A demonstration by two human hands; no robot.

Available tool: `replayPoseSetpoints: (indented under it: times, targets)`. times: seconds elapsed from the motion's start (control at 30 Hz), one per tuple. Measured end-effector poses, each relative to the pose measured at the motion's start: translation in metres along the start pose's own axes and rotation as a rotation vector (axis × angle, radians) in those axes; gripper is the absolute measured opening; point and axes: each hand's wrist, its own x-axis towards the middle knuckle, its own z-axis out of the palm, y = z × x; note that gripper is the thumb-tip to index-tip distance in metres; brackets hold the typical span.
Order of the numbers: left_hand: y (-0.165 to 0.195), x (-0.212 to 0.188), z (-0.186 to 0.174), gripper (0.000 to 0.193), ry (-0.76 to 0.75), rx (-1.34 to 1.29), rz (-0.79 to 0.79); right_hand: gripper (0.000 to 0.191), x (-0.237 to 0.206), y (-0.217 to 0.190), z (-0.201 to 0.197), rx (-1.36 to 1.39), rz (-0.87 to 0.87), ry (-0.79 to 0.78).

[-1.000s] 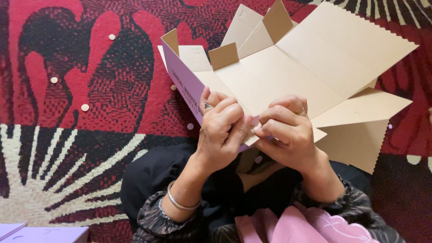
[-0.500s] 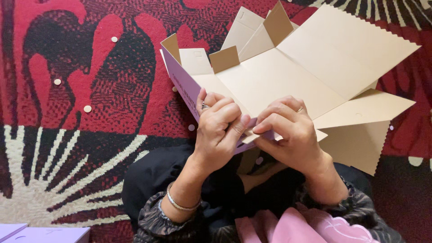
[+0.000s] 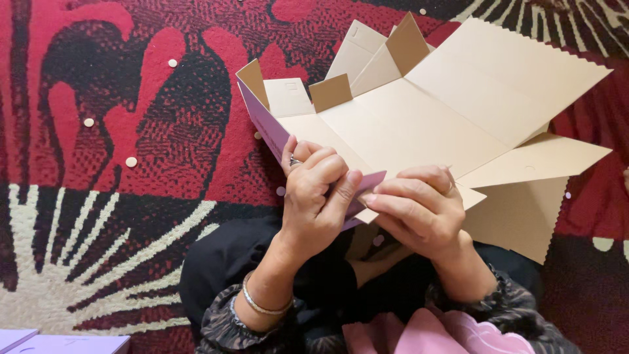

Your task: The person assembles a purple cardboard box by folding and tucking flaps into slots. They then place a purple paper insert into a larger flat cardboard sheet and fold the sheet around it to form a box.

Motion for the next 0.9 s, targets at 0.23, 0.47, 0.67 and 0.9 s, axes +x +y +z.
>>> replayPoseSetpoints:
  times: [0.23,0.47,0.67,0.9]
  targets:
    - [0.002,0.001,0.001,0.024,0.015,0.005,-0.010,0.031,-0.005,0.005,0.002,-0.004,-0.047,0.009]
    - [0.002,-0.001,0.004,0.028,0.034,0.005,-0.043,0.027,-0.001,0.008,-0.002,0.024,-0.052,-0.022]
    - [0.004,-0.003,0.008,0.027,0.054,0.002,-0.029,0.021,0.007,0.007,-0.003,0.053,-0.065,-0.047]
    - [0.002,-0.005,0.011,0.026,0.043,-0.002,-0.031,0.019,0.011,0.007,-0.003,0.093,-0.060,-0.105]
